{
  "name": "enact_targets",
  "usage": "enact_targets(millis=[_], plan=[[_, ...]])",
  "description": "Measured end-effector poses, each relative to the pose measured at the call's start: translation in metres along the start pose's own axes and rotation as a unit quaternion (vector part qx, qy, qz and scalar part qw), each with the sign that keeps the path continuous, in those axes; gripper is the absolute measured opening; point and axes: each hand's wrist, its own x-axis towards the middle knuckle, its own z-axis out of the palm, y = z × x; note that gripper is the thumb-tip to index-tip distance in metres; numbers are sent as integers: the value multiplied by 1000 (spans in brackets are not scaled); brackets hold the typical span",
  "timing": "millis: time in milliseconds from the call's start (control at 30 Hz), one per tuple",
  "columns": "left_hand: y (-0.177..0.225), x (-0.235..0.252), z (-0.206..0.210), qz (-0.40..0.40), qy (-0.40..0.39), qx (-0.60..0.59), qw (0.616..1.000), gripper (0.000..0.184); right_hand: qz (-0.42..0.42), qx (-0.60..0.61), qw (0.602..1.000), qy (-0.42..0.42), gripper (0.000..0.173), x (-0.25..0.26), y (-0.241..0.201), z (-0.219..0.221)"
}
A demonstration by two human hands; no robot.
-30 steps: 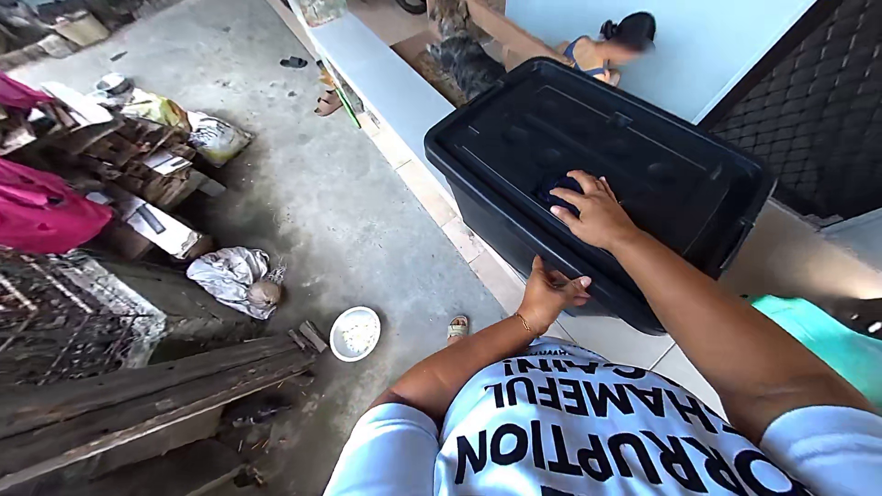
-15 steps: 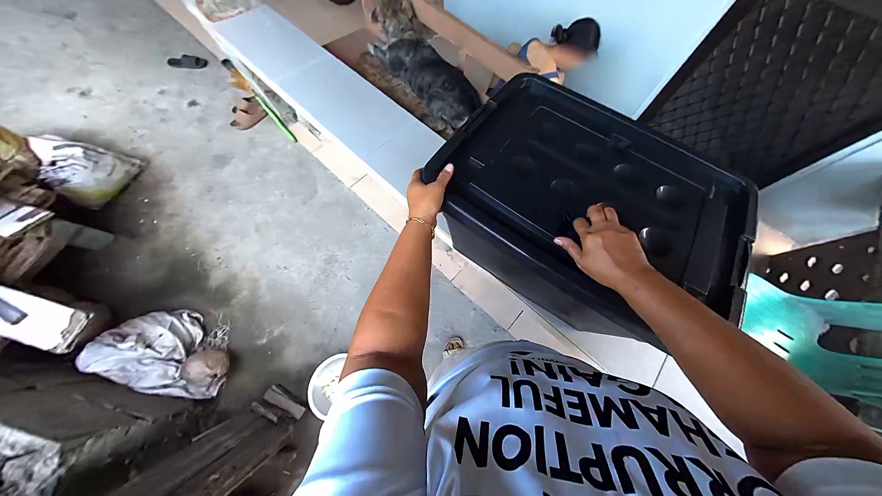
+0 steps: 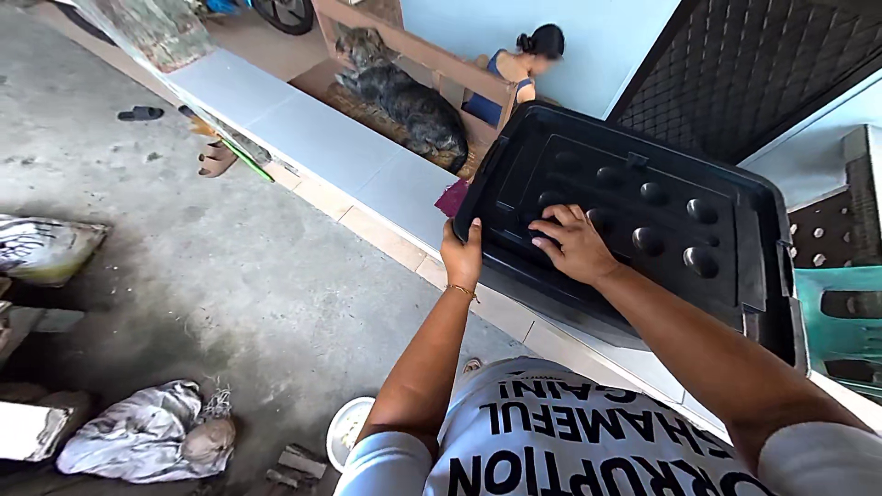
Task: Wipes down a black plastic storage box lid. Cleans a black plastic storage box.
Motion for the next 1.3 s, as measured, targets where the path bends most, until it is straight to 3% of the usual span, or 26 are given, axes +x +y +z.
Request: enact_targets(millis=[233,567,767,967,1167,1300], plan=[[4,3,-3,-15,-16,10,1000,53,-28,-18,998,44,22,58,31,13],[6,5,-9,-16,-33,3,999,48,142,-46,989,14,26,136,135,-1],[7,3,2,-14,39,23,999,42,138,-169,975,-36,29,157,146,-13],[9,-1,12,-22,88,35,995,39,173,-218,958,-68,31,119,157,-35],[6,-2,17,-11,97,26,995,38,269,-186,944,-40,32,-2,208,-83],[8,-13,26,-8,97,33,995,36,318,-139,938,19,31,-54,223,-96]])
